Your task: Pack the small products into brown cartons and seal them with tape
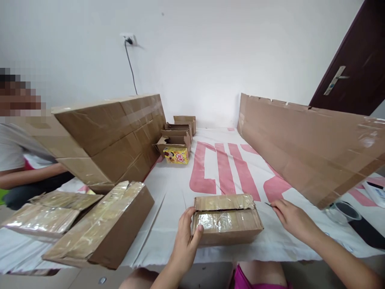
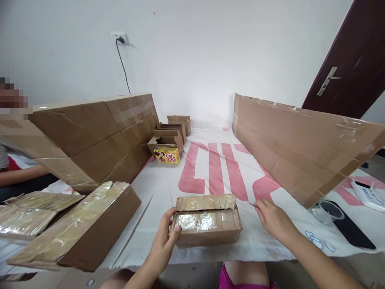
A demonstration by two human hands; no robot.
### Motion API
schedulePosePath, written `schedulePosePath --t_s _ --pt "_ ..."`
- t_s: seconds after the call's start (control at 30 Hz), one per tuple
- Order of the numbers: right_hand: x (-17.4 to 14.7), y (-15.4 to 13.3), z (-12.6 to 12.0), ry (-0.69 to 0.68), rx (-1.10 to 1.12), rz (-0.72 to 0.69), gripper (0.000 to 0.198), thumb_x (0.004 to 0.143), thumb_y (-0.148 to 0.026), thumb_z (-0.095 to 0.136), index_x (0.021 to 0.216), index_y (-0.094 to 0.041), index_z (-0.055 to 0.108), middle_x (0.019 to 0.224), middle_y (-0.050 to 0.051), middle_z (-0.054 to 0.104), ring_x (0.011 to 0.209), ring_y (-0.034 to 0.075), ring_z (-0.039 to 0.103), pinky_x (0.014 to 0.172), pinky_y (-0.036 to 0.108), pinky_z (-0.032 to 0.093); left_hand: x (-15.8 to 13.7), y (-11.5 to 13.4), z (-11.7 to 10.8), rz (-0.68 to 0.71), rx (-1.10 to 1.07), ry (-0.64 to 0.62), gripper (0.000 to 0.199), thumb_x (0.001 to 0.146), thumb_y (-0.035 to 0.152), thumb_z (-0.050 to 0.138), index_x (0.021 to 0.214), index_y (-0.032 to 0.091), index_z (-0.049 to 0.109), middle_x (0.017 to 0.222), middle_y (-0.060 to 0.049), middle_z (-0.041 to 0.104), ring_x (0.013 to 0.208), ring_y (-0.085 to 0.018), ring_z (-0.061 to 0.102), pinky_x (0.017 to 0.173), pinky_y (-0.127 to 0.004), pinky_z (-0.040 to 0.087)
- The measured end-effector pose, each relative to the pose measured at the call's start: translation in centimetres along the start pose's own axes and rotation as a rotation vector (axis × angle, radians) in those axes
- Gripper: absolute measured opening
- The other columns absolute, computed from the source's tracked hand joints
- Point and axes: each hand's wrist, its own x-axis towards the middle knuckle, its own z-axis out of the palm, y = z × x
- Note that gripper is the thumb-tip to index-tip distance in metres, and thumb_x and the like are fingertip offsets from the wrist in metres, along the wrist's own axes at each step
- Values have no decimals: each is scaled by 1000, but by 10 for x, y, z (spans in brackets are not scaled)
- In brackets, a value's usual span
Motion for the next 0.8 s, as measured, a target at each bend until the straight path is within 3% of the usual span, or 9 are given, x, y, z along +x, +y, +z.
schedulePosePath --t_s 0.13,0.2,0.27,0.33,0.43,0.5,0.57,0.67,0.8 --pt "-10 18 56 -104 39 47 26 93 -26 39 95 -19 63 94 10 65 90 24 61 79 38 48 -3 5 -2 0 -81 14 38 91 44 51 123 24 51 144 -13 37 136 -31 36 109 -51 34" --pt "-12 17 72 -135 52 29 22 90 -25 44 94 -18 65 93 10 65 91 26 61 80 40 48 -6 8 -4 16 -91 32 37 89 42 55 122 26 52 145 -13 35 137 -31 36 108 -51 37" --pt "-11 13 75 -83 94 8 21 90 -27 46 93 -18 65 94 10 66 92 27 61 81 43 49 -10 12 -5 65 -61 51 37 89 37 57 124 28 51 144 -12 38 135 -30 39 106 -51 39" --pt "-11 6 67 56 195 -10 24 93 -33 45 97 -19 64 99 10 67 97 28 61 86 46 49 -15 17 -6 165 17 105 36 88 31 58 124 30 51 139 -11 44 132 -29 42 105 -51 40" --pt "-17 -12 50 276 420 -50 35 98 -41 34 116 -22 57 113 11 64 107 26 60 91 43 51 -25 22 -4 417 139 257 38 85 15 59 120 29 52 121 -9 57 124 -27 48 100 -48 45" --pt "-26 -25 46 313 531 -113 46 98 -51 26 127 -23 50 123 12 58 114 27 58 92 42 52 -33 21 1 612 193 296 36 82 8 56 113 26 55 105 -7 63 114 -24 53 94 -43 50" --pt "-36 -36 53 312 514 -155 51 94 -59 34 128 -24 49 128 13 53 117 30 56 93 44 52 -41 14 7 768 260 265 26 83 7 54 102 23 58 94 -7 65 104 -22 57 86 -37 54" --pt "-46 -45 75 370 353 -123 37 88 -48 56 117 -26 54 125 12 51 115 30 56 91 45 53 -50 -1 16 856 378 195 14 85 12 52 88 22 60 87 -8 67 100 -23 59 81 -37 56" --pt "-46 -45 96 441 289 -75 28 89 -37 55 115 -26 52 125 11 51 115 28 57 88 41 55 -60 -19 23 847 351 232 19 80 11 52 92 24 60 94 -8 67 102 -25 62 84 -43 54"
